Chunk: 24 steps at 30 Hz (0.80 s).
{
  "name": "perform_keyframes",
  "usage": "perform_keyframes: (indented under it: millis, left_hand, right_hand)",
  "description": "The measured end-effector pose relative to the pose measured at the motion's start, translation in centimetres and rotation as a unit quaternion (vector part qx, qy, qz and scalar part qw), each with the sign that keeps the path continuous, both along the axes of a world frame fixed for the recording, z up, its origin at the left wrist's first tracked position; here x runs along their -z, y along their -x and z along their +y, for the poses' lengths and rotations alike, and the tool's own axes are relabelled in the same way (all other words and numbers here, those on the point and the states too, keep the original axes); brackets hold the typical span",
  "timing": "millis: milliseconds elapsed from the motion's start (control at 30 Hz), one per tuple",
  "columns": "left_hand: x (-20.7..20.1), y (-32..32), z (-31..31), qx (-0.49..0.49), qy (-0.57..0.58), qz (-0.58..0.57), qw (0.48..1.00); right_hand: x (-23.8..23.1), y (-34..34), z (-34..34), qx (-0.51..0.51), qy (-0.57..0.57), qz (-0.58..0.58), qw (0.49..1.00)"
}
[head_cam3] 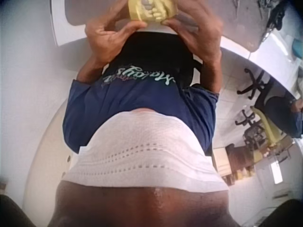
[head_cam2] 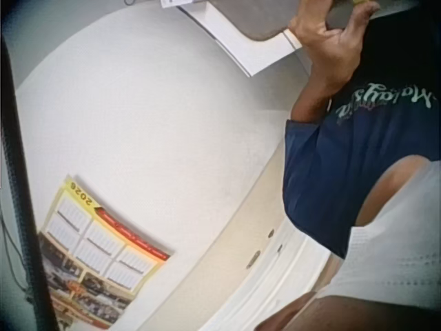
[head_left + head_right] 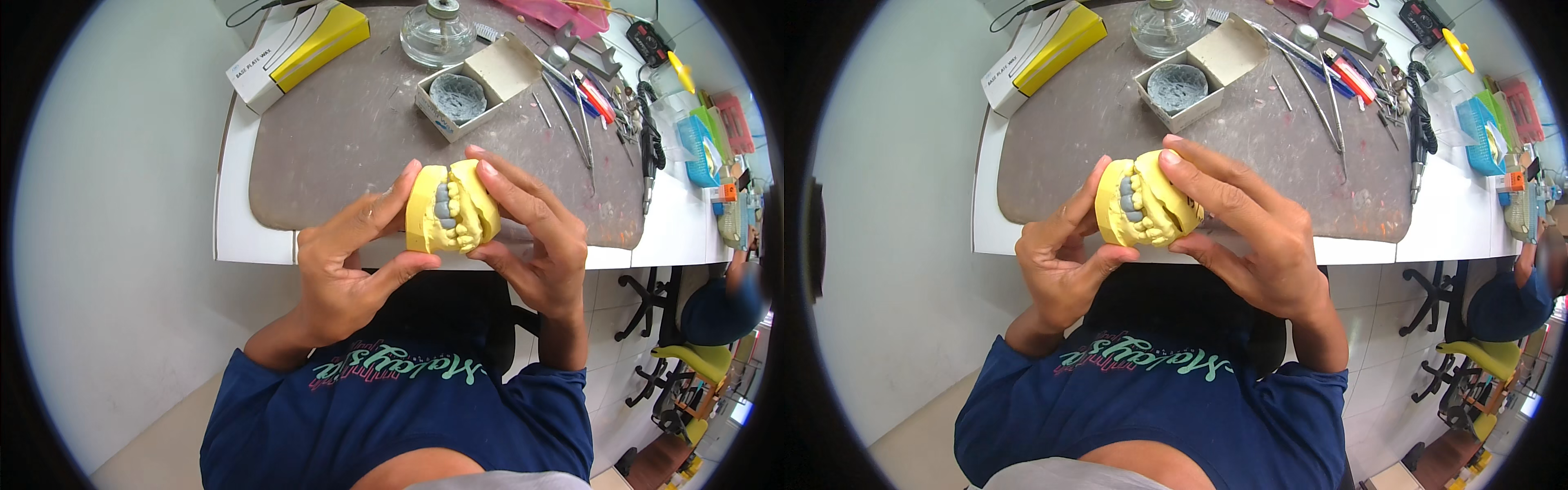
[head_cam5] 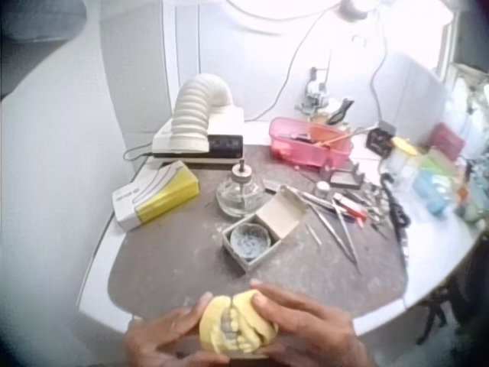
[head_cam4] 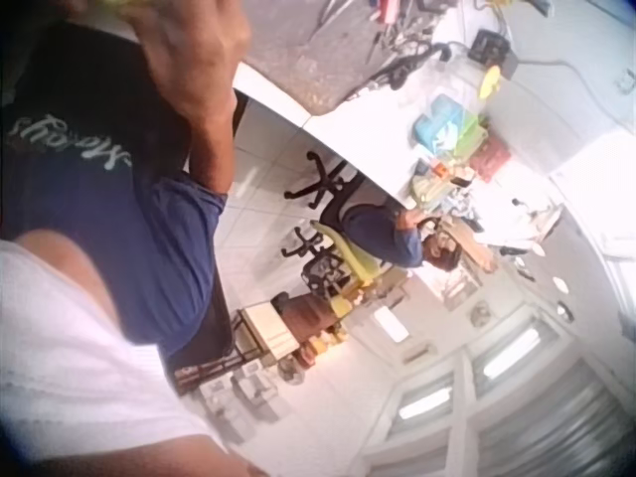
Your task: The person uses a metal carving tool to shape and smooth a yellow wax dental mold held in their left hand. They repeatedly scrape and refine the surface of the wax, occasionally rotating the mold to access different angles. The person also briefly handles a second yellow wax mold to compare or inspect it.
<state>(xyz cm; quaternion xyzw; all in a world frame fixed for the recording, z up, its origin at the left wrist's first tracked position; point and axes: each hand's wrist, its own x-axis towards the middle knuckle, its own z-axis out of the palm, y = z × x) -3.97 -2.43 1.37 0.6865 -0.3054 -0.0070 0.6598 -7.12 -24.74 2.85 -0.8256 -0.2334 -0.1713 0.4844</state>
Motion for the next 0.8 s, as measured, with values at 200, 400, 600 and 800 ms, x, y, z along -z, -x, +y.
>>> perform_keyframes:
  millis: [200, 400, 600, 800]
  left_hand:
    - [-1.0, 0.4, -0.8, 0.012, 0.066, 0.13, 0.989]
    - [-1.2, -1.3, 0.0, 0.093, 0.15, 0.244, 0.954]
    - [-1.0, -2.1, 0.6, 0.131, 0.226, 0.341, 0.903]
    - [-0.8, -2.3, 0.8, 0.129, 0.245, 0.367, 0.888]
  right_hand:
    - [0.1, 0.4, -0.2, 0.013, -0.123, 0.027, 0.992]
    - [0.9, 1.7, -1.4, 0.127, -0.284, 0.051, 0.949]
    - [-1.4, 1.5, -4.6, 0.308, -0.009, 0.035, 0.951]
    - [-2.0, -0.1, -4.6, 0.299, 0.173, 0.024, 0.938]
